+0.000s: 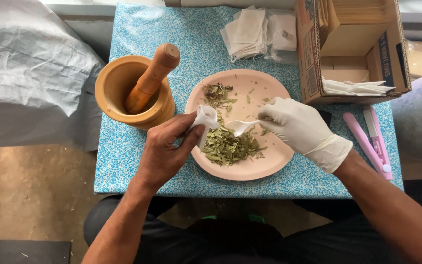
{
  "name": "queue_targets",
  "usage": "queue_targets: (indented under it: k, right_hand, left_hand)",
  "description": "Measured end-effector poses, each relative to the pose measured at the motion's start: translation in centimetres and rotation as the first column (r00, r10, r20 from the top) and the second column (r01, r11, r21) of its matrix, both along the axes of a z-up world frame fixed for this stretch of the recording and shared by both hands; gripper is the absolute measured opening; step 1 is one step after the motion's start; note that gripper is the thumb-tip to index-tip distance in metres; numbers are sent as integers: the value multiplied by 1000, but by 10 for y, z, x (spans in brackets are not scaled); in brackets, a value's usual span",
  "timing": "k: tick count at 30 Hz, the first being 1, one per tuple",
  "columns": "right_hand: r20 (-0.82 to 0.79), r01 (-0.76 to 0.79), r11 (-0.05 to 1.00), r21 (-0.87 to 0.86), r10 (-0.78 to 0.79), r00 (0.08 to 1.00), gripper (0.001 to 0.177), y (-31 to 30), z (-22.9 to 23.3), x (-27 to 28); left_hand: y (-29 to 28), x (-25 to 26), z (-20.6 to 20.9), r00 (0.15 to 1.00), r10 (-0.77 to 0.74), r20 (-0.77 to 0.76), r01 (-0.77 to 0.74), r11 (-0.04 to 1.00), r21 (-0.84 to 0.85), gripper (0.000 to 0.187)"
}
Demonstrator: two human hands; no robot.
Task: Filling small white tea bags with loose tea leaves using a spoon and sealing them with a pink handheld heat sealer.
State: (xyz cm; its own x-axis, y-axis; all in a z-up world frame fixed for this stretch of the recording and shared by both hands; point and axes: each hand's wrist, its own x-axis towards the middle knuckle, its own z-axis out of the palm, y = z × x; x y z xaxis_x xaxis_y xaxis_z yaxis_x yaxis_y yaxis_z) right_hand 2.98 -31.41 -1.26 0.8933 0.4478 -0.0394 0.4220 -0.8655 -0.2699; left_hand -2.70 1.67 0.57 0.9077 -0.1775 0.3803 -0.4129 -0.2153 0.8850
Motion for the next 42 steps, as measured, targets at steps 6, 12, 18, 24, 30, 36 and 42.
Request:
queue_targets:
  k: [6,12,18,24,30,36,42]
  right_hand:
    - [-310,194,962,193,-128,942,8,-6,16,-4]
    - [-396,312,916,251,-197,897,13,-15,46,-9]
    - [-202,155,980,122,-128,971,22,-30,94,-12]
    - [-54,44,976,215,-34,998,15,-34,119,-17]
    - [-134,41,993,108,-26,991,19,-21,124,-14]
    - [40,-103,992,66,101,994,16,-20,117,-13]
    - [207,-243,970,-13,241,948,16,-12,120,-16]
  left_hand:
    - [-4,1,0,1000,18,5,-18,999,36,21]
    - [-18,-3,6,998,0,60,-5,997,83,18]
    - [-15,-4,-2,984,-131,123,90,951,297,30]
    - [-19,-6,-2,980,-153,129,106,944,312,29]
    - [-21,-8,-4,977,-173,127,127,943,309,32]
    - [-22,-10,-6,981,-186,49,169,956,241,39]
    - [-26,-12,-5,974,-205,-98,220,959,179,70]
